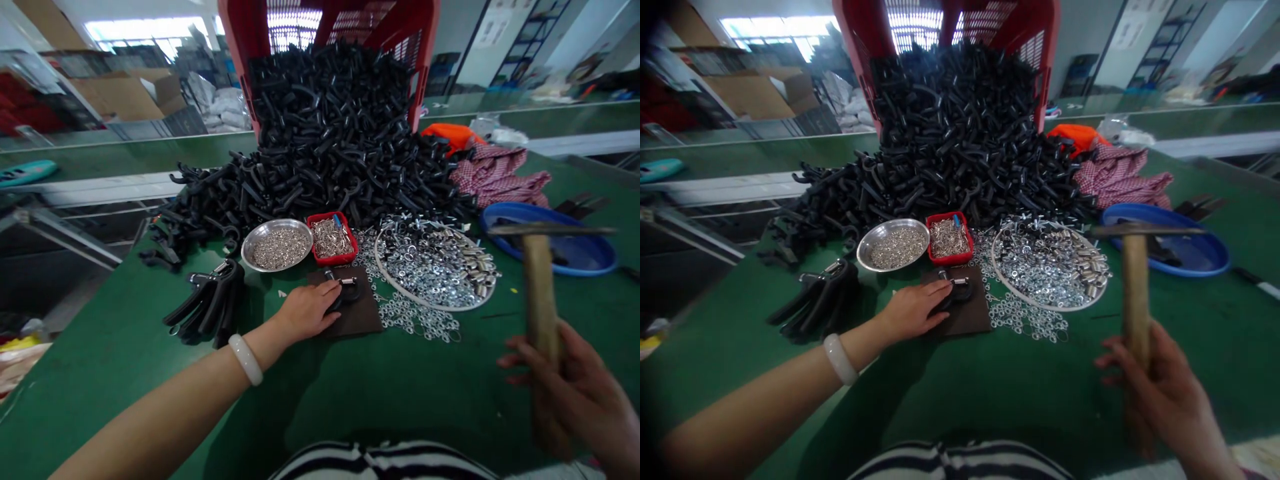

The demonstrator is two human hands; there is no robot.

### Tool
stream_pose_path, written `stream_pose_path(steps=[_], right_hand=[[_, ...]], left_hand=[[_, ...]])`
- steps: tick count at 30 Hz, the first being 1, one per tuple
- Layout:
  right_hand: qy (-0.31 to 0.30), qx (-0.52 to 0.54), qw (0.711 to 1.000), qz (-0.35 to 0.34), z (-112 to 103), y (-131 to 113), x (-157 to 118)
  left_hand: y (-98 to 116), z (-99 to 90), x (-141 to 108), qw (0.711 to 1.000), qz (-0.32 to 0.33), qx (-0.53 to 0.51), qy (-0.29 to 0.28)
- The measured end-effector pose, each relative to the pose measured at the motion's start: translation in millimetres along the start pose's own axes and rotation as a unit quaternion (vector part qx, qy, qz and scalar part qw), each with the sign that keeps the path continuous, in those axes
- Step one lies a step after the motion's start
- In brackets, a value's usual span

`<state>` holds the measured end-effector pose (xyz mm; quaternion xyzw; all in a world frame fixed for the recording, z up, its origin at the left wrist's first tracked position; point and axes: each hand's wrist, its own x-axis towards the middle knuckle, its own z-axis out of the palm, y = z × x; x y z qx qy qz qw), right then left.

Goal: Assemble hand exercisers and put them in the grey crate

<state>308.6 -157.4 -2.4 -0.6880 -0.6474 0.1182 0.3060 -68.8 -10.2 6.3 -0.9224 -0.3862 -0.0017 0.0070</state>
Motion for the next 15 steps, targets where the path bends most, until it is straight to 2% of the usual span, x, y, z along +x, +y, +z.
stream_pose_path(steps=[2,4,7,9,11,15], right_hand=[[-0.062,0.009,0.998,-0.004,12,-28,11],[-0.106,-0.029,0.992,-0.062,24,-48,22],[-0.165,-0.064,0.972,-0.156,37,-66,35],[-0.189,-0.062,0.965,-0.170,37,-74,40],[-0.184,-0.057,0.968,-0.160,33,-81,42],[-0.121,-0.057,0.979,-0.157,25,-87,41]], left_hand=[[3,1.9,1,1.000,-0.015,-0.001,-0.007],[5,3.1,1,1.000,-0.028,0.003,-0.013],[7,3.4,1,0.999,-0.040,0.009,-0.015],[6,3.7,1,0.999,-0.038,0.004,-0.015],[5,4.2,0,0.999,-0.033,-0.006,-0.013],[3,5.1,-1,1.000,-0.026,-0.013,-0.001]])
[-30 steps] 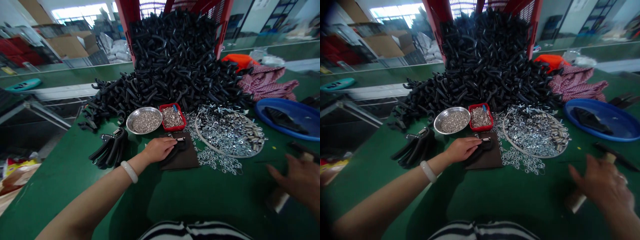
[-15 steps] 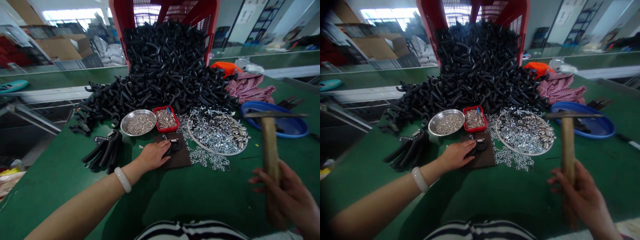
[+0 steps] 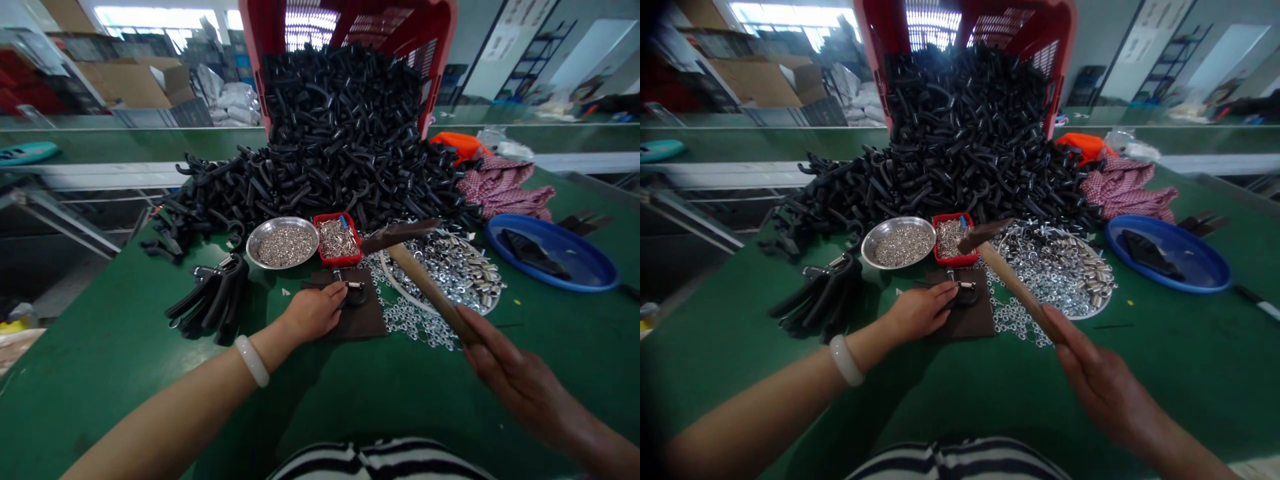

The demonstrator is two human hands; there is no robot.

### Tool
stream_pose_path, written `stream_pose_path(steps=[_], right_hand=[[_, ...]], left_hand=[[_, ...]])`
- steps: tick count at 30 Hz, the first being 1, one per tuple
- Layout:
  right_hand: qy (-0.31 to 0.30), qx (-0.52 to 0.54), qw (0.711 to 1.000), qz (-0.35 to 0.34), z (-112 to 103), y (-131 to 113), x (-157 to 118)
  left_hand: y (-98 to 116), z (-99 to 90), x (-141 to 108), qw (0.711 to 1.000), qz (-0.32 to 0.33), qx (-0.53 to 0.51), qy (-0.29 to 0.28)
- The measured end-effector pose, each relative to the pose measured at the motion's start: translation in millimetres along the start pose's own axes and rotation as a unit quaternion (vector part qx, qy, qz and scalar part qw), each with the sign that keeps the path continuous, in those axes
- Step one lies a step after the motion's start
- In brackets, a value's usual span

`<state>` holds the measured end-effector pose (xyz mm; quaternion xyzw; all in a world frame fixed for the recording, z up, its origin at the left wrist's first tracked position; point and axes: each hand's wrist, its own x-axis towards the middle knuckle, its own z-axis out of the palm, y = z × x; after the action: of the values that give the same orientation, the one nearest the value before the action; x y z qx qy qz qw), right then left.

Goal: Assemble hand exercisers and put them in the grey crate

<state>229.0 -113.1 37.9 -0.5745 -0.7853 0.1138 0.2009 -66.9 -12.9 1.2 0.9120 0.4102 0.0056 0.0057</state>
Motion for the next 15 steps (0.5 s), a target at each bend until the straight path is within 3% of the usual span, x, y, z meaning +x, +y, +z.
stream_pose_path(steps=[5,10,15], right_hand=[[-0.113,-0.011,0.993,0.015,-2,9,2],[0.004,-0.033,0.999,0.019,2,13,-2],[-0.097,-0.010,0.995,-0.004,1,10,7]], left_hand=[[1,-0.4,0,1.000,-0.005,0.005,-0.005],[1,1.2,0,1.000,-0.004,0.012,0.010],[0,0.1,1,1.000,-0.008,0.010,0.000]])
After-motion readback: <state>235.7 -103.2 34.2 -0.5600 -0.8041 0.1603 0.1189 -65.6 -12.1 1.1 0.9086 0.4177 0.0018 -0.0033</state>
